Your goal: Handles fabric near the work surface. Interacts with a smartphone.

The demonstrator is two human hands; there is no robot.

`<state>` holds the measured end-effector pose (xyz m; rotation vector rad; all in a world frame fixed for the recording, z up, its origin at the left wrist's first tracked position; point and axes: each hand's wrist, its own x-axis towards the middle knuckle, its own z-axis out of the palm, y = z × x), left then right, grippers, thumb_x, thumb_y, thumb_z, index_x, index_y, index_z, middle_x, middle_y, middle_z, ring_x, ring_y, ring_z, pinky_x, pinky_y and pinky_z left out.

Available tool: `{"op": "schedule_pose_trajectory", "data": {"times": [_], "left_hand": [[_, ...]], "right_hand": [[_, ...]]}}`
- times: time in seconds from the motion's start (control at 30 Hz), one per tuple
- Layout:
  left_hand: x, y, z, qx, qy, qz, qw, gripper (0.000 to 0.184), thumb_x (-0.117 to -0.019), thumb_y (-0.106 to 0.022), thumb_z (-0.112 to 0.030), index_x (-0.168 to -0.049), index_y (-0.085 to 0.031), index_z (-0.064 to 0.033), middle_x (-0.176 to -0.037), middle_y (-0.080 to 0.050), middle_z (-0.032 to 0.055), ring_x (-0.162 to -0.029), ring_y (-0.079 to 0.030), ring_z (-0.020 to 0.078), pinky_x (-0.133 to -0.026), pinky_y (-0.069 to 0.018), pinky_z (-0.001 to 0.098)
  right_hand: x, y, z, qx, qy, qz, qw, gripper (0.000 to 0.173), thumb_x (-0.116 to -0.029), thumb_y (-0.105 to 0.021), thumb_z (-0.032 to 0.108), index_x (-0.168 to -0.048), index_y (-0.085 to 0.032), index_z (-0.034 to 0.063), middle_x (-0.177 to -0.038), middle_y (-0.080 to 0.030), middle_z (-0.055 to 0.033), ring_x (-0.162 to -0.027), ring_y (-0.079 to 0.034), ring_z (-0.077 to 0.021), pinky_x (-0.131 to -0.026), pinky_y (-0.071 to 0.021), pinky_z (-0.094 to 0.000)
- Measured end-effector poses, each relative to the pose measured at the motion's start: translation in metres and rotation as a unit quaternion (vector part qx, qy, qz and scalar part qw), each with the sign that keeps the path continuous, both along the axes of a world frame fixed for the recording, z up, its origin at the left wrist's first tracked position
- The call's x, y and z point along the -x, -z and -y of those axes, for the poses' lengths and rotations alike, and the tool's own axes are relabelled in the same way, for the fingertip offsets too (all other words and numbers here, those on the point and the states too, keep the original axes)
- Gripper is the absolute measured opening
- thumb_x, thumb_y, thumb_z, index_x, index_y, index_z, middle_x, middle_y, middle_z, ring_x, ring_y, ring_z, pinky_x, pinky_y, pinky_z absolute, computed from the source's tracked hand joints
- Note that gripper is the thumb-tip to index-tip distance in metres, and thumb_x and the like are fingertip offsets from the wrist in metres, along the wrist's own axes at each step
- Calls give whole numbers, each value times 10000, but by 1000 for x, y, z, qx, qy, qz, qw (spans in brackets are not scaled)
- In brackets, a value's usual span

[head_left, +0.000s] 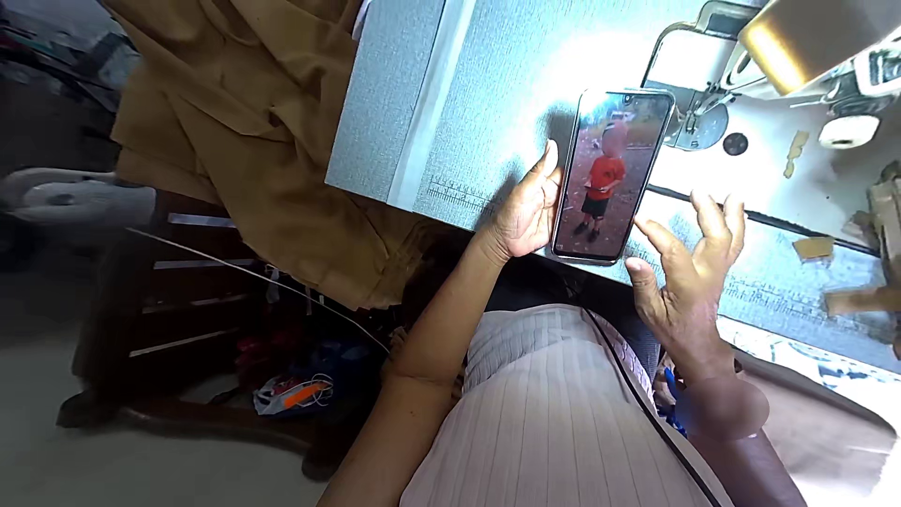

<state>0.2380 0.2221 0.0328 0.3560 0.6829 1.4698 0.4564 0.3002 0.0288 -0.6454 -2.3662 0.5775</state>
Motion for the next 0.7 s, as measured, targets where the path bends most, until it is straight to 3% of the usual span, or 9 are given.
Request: {"op": "schedule_pose_trajectory", "data": {"times": [0.33, 0.7], "left_hand": [[0, 1, 0, 3, 2, 8, 1000, 733, -1052, -29, -596, -1438, -429, -118, -1299, -657, 89, -1217, -643, 219, -1023, -530, 423], [0, 3, 0, -4, 8, -2, 1000, 726, -1052, -53, -602, -1410, -475, -131, -1267, -686, 70, -1189, -664, 202, -1003, -546, 406]], "right_hand": [[-10, -3, -2, -23, 22, -40, 999, 392, -1071, -486, 405, -1246, -673, 109, -1515, -441, -276, -1535, -220, -423, -1258, -144, -542], [-4, 5, 5, -4, 4, -47, 999, 382, -1080, -467, 424, -1197, -705, 149, -1515, -486, -216, -1541, -229, -410, -1253, -126, -587]]}}
